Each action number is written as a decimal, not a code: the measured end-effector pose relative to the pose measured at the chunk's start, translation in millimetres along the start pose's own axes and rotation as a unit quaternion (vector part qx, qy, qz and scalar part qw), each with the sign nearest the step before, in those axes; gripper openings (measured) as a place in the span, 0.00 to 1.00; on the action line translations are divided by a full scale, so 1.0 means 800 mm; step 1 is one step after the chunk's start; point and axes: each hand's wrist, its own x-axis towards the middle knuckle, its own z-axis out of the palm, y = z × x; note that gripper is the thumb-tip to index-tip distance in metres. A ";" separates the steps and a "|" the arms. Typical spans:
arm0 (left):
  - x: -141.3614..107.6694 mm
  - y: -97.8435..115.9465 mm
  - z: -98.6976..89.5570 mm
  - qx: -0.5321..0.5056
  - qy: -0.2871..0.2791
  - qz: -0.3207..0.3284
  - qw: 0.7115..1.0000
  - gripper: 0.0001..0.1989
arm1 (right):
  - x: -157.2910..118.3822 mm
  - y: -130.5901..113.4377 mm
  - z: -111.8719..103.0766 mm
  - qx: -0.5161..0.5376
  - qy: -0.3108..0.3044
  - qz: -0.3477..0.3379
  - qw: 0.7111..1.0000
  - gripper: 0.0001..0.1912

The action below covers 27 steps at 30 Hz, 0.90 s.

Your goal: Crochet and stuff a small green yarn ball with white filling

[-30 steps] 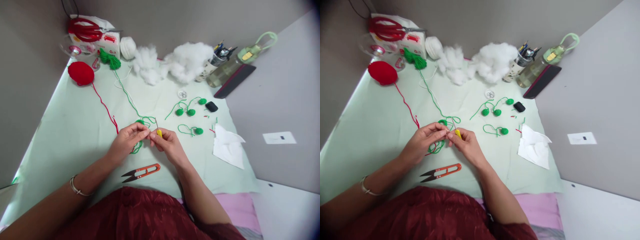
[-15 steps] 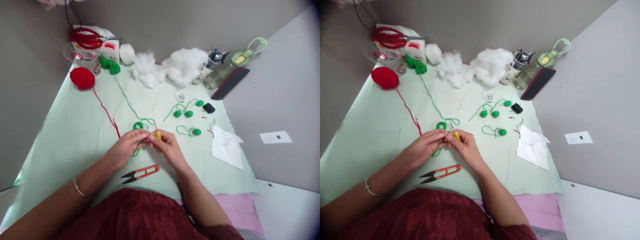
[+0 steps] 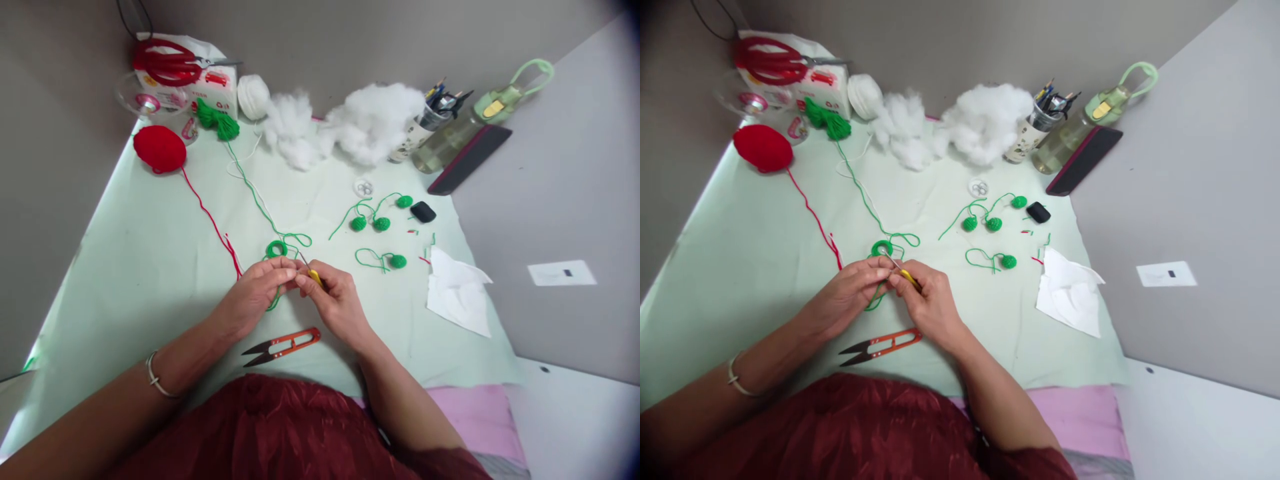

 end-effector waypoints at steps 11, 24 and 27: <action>-0.001 0.008 0.000 0.020 0.057 0.014 0.998 0.06 | 0.007 0.002 -0.035 -0.142 0.063 0.008 0.988 0.14; -0.002 0.027 0.001 -0.079 0.060 -0.010 0.995 0.07 | -0.045 -0.023 0.014 -0.421 -0.348 -0.174 0.820 0.08; -0.002 0.031 -0.001 -0.077 0.060 0.001 0.995 0.08 | -0.041 -0.021 0.013 -0.400 -0.372 -0.172 0.820 0.09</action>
